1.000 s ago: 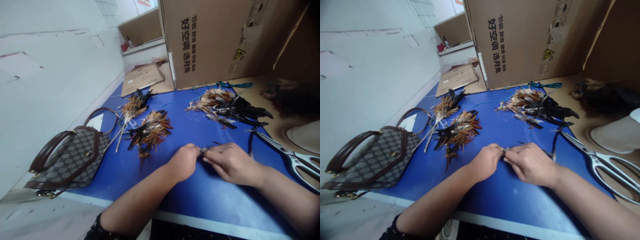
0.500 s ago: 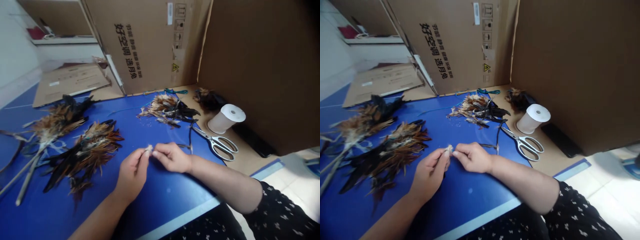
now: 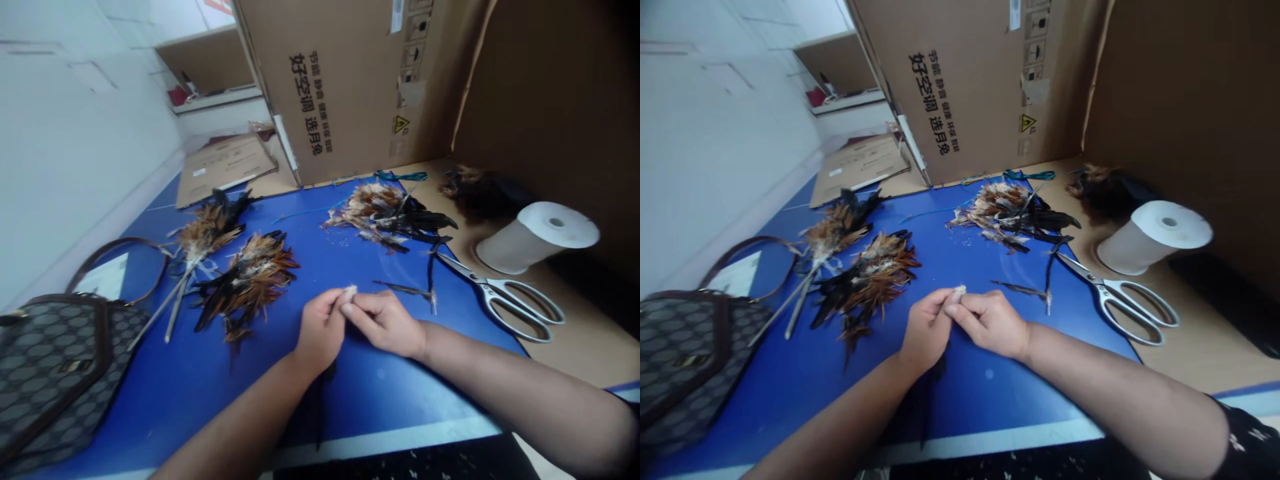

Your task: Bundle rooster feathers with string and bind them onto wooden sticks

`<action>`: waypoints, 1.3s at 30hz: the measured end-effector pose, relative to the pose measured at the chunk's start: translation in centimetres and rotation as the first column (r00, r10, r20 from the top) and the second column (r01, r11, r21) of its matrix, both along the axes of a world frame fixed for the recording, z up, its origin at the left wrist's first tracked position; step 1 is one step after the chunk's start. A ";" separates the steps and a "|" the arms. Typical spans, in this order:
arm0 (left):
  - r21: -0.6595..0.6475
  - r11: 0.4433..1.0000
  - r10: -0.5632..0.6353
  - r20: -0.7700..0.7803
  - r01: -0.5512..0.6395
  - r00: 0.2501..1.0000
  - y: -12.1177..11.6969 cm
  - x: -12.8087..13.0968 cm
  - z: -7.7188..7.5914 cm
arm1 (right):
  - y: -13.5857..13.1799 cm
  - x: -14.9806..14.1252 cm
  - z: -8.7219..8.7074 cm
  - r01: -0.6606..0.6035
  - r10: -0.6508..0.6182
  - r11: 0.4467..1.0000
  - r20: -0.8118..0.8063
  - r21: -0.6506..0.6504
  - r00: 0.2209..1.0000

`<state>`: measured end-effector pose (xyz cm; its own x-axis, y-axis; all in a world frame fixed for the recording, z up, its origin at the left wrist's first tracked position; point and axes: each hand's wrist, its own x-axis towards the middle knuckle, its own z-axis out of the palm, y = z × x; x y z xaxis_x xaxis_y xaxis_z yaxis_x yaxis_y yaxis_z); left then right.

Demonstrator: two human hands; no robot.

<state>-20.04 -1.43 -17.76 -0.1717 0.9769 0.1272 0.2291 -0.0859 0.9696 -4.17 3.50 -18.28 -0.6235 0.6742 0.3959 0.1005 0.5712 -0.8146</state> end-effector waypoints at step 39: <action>-0.014 0.812 -0.414 -0.717 0.583 0.560 0.4 -1.7 -0.4 | 4.1 3.7 2.2 -0.249 0.202 0.965 0.377 0.078 0.904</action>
<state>-21.75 -1.01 -18.16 0.5484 0.8124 0.1982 0.6487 -0.5629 0.5122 -0.47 7.64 -16.08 -0.8690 0.4596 0.1834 0.2321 0.7059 -0.6693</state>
